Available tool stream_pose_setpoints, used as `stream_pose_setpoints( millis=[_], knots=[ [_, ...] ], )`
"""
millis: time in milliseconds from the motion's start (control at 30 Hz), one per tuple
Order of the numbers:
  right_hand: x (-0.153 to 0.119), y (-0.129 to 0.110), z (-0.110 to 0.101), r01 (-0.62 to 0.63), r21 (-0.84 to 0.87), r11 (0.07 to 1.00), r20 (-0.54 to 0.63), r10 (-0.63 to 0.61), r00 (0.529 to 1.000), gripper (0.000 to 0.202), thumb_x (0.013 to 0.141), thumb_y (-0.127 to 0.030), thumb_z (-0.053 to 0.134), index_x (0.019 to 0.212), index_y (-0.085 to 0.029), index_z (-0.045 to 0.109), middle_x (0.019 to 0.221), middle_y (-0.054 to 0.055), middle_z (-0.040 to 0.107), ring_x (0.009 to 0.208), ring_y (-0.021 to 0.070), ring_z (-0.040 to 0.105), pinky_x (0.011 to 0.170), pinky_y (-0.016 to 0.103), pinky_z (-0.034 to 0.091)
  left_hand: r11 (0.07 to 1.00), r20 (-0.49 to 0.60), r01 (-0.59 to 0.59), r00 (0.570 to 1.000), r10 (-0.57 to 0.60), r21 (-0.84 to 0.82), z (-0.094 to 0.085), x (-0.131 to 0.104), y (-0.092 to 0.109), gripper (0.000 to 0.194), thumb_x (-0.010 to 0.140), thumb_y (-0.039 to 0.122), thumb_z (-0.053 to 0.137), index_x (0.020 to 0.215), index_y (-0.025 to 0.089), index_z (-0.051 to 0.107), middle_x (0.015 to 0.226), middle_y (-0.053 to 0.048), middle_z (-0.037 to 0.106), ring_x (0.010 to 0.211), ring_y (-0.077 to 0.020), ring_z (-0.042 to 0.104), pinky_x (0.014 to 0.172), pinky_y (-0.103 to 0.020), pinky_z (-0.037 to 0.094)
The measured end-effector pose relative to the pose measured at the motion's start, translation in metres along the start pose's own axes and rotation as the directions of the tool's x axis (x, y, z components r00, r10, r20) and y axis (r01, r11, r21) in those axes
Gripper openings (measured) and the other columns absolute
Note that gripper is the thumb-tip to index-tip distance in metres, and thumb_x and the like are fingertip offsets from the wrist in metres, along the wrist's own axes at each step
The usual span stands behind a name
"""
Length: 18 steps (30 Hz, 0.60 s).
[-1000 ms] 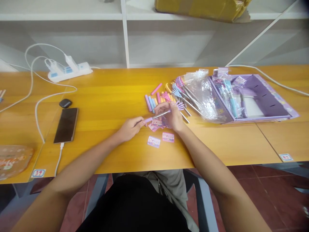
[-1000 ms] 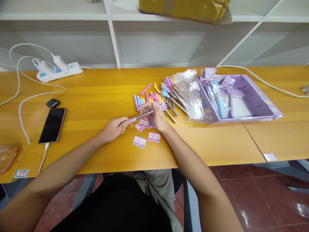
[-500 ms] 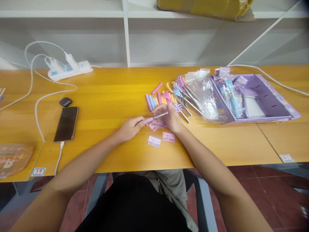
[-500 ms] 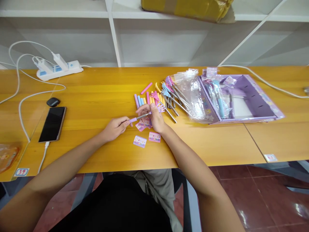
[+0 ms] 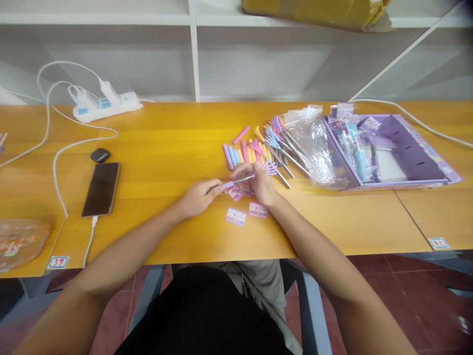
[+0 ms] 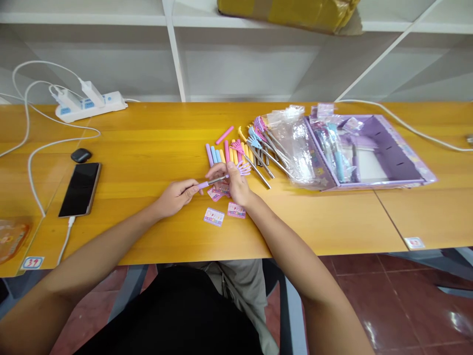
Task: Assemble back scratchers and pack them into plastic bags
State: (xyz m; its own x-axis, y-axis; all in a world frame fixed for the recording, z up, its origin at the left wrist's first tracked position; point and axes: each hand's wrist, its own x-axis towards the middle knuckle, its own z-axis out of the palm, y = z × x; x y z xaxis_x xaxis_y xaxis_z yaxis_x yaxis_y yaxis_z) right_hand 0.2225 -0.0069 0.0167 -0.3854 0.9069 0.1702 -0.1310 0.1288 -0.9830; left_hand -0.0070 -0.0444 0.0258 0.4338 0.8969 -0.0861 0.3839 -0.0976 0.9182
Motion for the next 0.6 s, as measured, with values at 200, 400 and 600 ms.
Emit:
stream_pose_setpoints(
  millis=[200, 400, 600],
  knots=[
    [-0.0033, -0.0029, 0.0001, -0.009, 0.018, 1.000, 0.024, 0.009, 1.000, 0.078, 0.101, -0.090, 0.038, 0.093, -0.023, 0.078, 0.084, 0.007, 0.070, 0.065, 0.0186, 0.061, 0.054, 0.033, 0.050, 1.000, 0.016, -0.007, 1.000, 0.007, -0.006, 0.0001, -0.0001, -0.0005, 0.046, 0.106, 0.060, 0.050, 0.100, 0.020, 0.070, 0.064, 0.004, 0.050, 0.069, -0.0162, 0.053, 0.068, -0.027, 0.041],
    [-0.0042, -0.0057, -0.0005, -0.017, -0.017, 1.000, 0.056, 0.018, 0.998, 0.080, 0.100, -0.091, 0.036, 0.090, -0.023, 0.075, 0.084, 0.007, 0.070, 0.068, 0.0196, 0.063, 0.058, 0.034, 0.052, 1.000, 0.018, -0.028, 0.999, 0.028, 0.006, -0.0010, 0.0002, 0.0009, 0.044, 0.107, 0.059, 0.050, 0.099, 0.019, 0.070, 0.065, 0.003, 0.051, 0.071, -0.0166, 0.053, 0.070, -0.028, 0.042],
    [-0.0035, -0.0028, -0.0002, 0.001, -0.011, 1.000, 0.079, 0.000, 0.997, 0.079, 0.101, -0.091, 0.036, 0.088, -0.022, 0.073, 0.084, 0.007, 0.070, 0.065, 0.0183, 0.060, 0.055, 0.032, 0.050, 0.999, 0.023, -0.034, 0.999, 0.034, 0.022, -0.0013, 0.0019, -0.0011, 0.046, 0.106, 0.060, 0.051, 0.101, 0.019, 0.072, 0.067, 0.003, 0.054, 0.072, -0.0163, 0.055, 0.072, -0.028, 0.043]
  ],
)
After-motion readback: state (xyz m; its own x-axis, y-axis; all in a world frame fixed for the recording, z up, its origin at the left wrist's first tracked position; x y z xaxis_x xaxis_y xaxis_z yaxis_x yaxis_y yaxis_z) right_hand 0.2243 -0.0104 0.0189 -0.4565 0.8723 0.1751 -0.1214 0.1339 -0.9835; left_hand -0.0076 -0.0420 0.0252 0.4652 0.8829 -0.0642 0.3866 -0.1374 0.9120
